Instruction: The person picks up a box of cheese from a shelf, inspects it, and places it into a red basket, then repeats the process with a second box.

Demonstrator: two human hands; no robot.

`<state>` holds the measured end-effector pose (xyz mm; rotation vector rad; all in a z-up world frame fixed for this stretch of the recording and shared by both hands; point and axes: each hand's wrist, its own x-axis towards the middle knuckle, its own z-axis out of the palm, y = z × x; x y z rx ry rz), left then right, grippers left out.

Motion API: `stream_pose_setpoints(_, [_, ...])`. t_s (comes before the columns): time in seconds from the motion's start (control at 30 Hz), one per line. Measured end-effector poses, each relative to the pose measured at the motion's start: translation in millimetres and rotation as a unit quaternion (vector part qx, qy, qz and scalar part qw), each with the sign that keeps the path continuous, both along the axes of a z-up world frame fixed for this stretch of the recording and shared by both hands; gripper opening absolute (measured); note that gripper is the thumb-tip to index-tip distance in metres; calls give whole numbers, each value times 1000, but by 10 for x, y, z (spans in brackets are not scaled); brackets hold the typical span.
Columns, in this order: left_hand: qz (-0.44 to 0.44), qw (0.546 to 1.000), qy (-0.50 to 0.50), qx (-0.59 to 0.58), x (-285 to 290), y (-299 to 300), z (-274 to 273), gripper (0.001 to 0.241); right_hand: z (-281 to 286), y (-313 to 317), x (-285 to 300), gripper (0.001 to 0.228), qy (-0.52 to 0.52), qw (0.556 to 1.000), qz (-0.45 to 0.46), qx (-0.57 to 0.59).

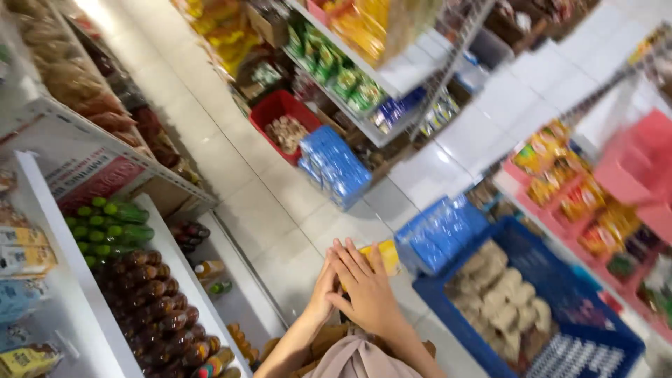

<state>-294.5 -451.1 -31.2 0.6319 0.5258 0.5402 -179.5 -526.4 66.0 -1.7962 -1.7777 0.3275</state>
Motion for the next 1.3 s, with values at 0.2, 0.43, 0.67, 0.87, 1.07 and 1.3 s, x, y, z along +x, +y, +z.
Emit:
stream_pose_setpoints(0.2, [48, 998, 6, 42, 299, 774, 175, 49, -17, 825, 650, 73, -88, 995, -20, -46])
stream_pose_setpoints(0.43, [-3, 994, 43, 100, 867, 1865, 482, 54, 263, 1509, 1605, 83, 226, 971, -3, -79])
stream_pose_setpoints(0.67, [-34, 994, 47, 94, 1237, 2513, 398, 55, 135, 1990, 1820, 85, 264, 954, -133, -51])
stream_pose_setpoints(0.87, [-39, 995, 51, 80, 1451, 3226, 336, 58, -13, 2540, 1945, 79, 304, 935, -182, -16])
stream_pose_setpoints(1.07, [-103, 978, 14, 178, 1893, 4292, 175, 51, -181, 3230, 2076, 74, 193, 928, -308, 79])
stream_pose_setpoints(1.3, [-183, 926, -24, 330, 2689, 5580, 395, 50, -127, 4110, 2418, 67, 143, 885, -399, 192])
